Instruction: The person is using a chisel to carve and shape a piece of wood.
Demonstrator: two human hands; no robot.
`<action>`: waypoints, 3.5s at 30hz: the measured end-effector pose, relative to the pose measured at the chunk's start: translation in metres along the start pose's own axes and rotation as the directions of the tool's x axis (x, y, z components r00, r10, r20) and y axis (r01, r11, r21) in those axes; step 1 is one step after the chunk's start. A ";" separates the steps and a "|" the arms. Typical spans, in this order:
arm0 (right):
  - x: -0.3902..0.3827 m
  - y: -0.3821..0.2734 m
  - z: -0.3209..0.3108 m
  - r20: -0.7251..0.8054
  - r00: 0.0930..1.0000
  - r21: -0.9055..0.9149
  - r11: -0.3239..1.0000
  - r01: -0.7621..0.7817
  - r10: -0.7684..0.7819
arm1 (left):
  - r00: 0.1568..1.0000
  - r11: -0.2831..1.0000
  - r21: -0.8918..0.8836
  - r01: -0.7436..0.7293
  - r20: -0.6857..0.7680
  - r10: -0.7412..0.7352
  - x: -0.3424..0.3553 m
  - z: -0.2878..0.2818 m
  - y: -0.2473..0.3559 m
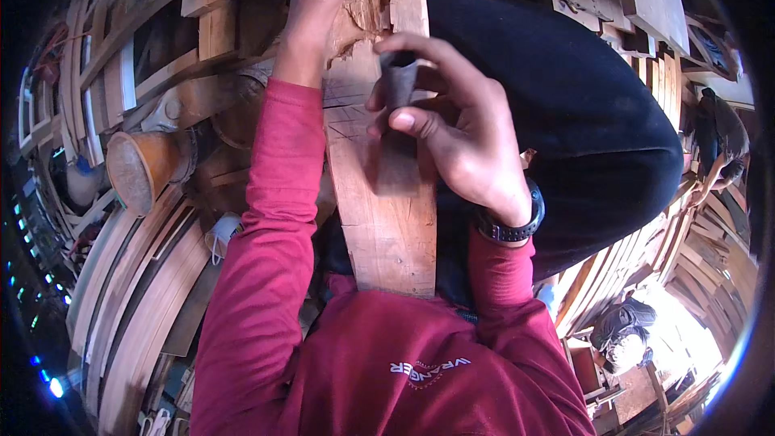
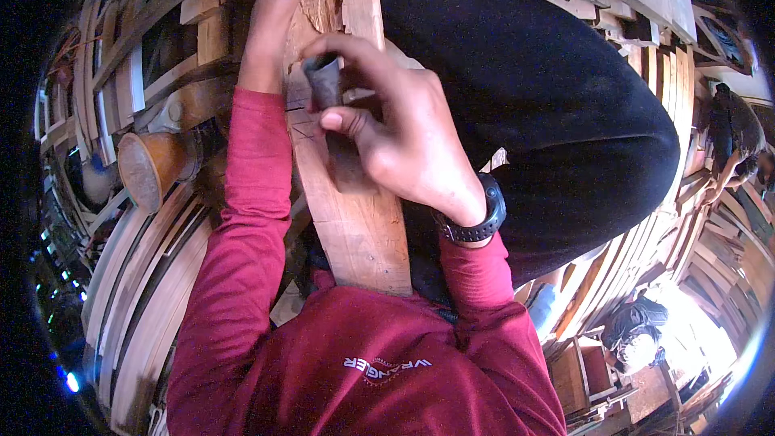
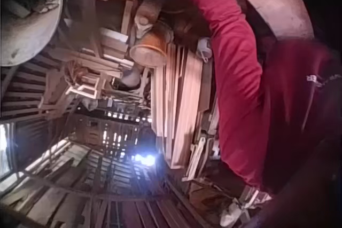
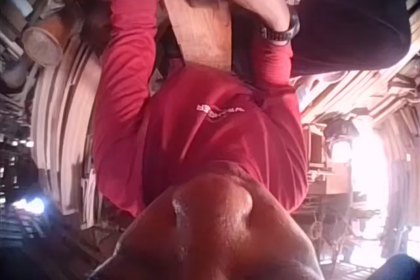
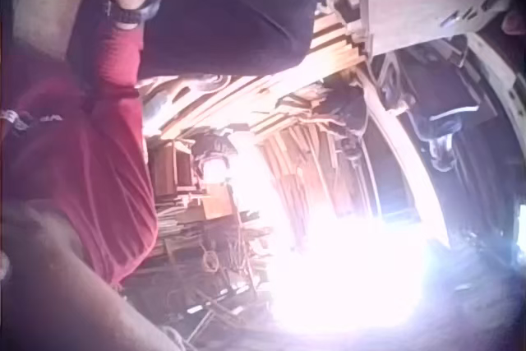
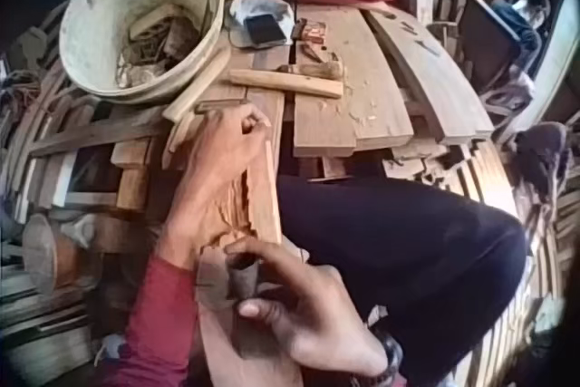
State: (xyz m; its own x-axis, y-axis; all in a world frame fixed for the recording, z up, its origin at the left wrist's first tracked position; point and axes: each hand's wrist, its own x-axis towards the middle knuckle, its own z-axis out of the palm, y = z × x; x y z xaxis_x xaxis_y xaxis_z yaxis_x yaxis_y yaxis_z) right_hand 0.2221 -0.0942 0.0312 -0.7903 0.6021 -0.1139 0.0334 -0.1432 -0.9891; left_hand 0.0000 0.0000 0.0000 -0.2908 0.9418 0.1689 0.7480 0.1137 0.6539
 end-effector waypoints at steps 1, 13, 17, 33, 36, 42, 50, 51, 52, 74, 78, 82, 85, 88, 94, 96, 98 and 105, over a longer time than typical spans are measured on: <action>-0.001 0.002 0.000 -0.088 0.996 0.056 0.998 0.030 -0.025 | 0.998 0.998 -0.018 -0.057 -0.031 0.057 0.001 0.008 -0.004; 0.004 0.001 0.011 -0.160 0.980 0.176 0.973 0.150 -0.122 | 0.997 0.998 -0.010 -0.063 -0.038 0.063 0.000 -0.004 0.002; 0.006 0.003 0.014 0.011 1.000 0.043 0.999 0.012 -0.013 | 0.989 0.992 0.008 -0.128 -0.069 0.128 0.001 -0.002 -0.005; 0.001 0.001 0.011 -0.049 0.997 0.069 0.995 0.066 -0.063 | 0.987 0.989 -0.011 -0.145 -0.071 0.144 0.002 -0.004 -0.006; 0.003 0.003 0.013 0.035 0.996 0.004 0.996 0.084 -0.084 | 0.990 0.993 0.012 -0.120 -0.074 0.120 0.001 -0.003 -0.006; 0.002 0.001 0.010 -0.125 0.990 0.157 0.984 0.082 -0.063 | 0.996 0.997 0.001 -0.071 -0.050 0.071 0.000 -0.006 0.001; 0.004 0.004 0.013 -0.103 0.988 0.116 0.985 0.128 -0.116 | 0.997 0.997 0.038 -0.068 -0.034 0.070 -0.002 -0.010 0.000; 0.005 0.003 0.012 -0.027 0.997 0.096 0.993 0.074 -0.072 | 0.997 0.997 0.036 -0.071 -0.035 0.073 -0.001 -0.006 -0.005; 0.006 0.004 0.013 -0.009 0.999 0.097 0.994 0.045 -0.044 | 0.991 0.993 0.000 -0.120 -0.067 0.120 0.000 -0.002 -0.009; -0.006 -0.001 0.023 0.073 0.986 -0.181 0.970 0.160 -0.149 | 0.995 0.996 -0.004 -0.093 -0.026 0.093 0.001 0.001 -0.014; -0.019 0.020 0.027 0.235 0.960 -0.184 0.963 0.198 -0.153 | 0.998 0.998 -0.032 -0.061 0.007 0.061 -0.008 0.014 -0.008; -0.018 -0.001 0.027 0.090 0.981 -0.171 0.968 0.185 -0.171 | 0.992 0.992 -0.015 -0.124 -0.023 0.123 -0.007 0.016 -0.010; -0.018 0.011 0.025 -0.007 0.969 -0.185 0.953 0.242 -0.248 | 0.986 0.985 -0.045 -0.165 -0.033 0.163 -0.005 0.016 -0.008; -0.023 0.019 0.025 0.172 0.962 -0.231 0.941 0.247 -0.211 | 0.987 0.987 -0.003 -0.162 -0.015 0.162 -0.008 0.015 0.004; -0.030 0.007 0.019 0.050 0.981 -0.273 0.942 0.195 -0.188 | 0.979 0.979 -0.027 -0.202 -0.049 0.200 -0.007 0.025 0.007; -0.033 0.018 0.022 -0.051 0.976 -0.270 0.944 0.188 -0.209 | 0.981 0.981 -0.046 -0.191 -0.031 0.189 -0.007 0.026 0.010; -0.034 0.034 0.019 0.162 0.958 -0.236 0.933 0.272 -0.238 | 0.982 0.982 -0.032 -0.188 -0.023 0.187 -0.005 0.028 0.011; -0.027 0.015 0.018 0.012 0.982 -0.218 0.958 0.185 -0.187 | 0.994 0.994 0.014 -0.109 -0.019 0.109 -0.005 0.030 -0.001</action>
State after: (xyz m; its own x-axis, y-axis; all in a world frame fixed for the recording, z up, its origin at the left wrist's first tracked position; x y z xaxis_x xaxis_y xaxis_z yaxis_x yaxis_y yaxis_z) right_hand 0.2327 -0.1269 0.0211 -0.7898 0.6088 0.0746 0.0191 0.1460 -0.9891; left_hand 0.0186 0.0043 -0.0235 -0.2186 0.9423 0.2536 0.7835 0.0146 0.6212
